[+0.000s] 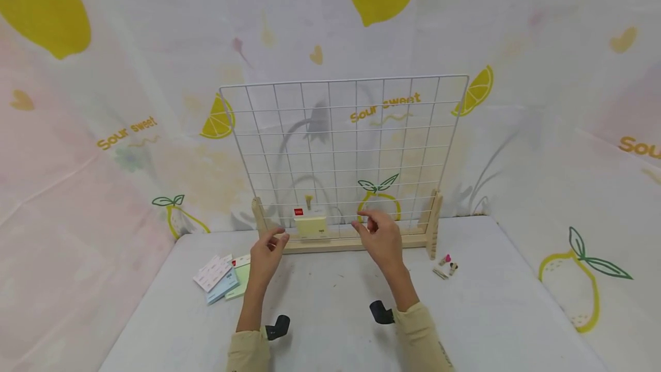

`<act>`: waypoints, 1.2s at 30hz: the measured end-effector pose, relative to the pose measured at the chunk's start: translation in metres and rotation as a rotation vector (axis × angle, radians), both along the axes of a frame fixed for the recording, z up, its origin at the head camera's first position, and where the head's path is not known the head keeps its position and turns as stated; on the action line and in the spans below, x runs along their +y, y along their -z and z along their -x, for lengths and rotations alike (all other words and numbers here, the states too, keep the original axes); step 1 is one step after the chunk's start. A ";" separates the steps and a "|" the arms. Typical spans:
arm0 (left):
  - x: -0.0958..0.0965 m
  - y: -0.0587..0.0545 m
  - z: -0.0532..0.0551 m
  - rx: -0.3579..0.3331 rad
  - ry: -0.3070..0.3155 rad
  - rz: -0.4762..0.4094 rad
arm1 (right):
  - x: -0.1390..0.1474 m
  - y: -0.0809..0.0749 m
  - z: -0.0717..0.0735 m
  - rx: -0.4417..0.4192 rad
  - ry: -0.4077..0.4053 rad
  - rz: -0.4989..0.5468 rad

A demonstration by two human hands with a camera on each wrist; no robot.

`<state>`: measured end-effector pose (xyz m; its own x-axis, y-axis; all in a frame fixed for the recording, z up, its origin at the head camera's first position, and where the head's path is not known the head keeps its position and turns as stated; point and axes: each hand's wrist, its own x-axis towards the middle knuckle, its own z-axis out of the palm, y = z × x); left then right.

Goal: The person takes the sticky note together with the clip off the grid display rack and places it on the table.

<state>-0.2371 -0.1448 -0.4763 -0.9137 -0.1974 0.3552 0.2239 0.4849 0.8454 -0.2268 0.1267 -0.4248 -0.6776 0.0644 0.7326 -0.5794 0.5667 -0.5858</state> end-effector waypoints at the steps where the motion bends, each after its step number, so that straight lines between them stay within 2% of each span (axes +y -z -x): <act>1: 0.000 0.000 0.000 -0.003 -0.001 0.001 | -0.002 0.001 0.001 0.007 -0.004 -0.004; 10: 0.003 0.004 0.006 0.026 0.014 0.003 | -0.022 -0.006 0.010 -0.001 -0.052 0.001; 18: 0.003 0.006 0.007 0.060 0.019 0.003 | -0.038 -0.003 0.017 -0.017 -0.078 0.009; 28: 0.004 0.008 0.010 0.031 0.044 0.013 | -0.056 -0.005 0.023 -0.058 -0.075 -0.006; 32: 0.005 0.008 0.012 0.027 0.044 0.026 | -0.061 -0.006 0.028 -0.056 -0.078 -0.021; 36: 0.006 0.006 0.014 0.030 0.048 0.018 | -0.066 -0.005 0.034 -0.092 -0.093 -0.017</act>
<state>-0.2514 -0.1391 -0.4824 -0.9107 -0.1471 0.3861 0.2726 0.4882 0.8291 -0.2606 0.0611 -0.4200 -0.7446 -0.0139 0.6673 -0.5739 0.5237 -0.6295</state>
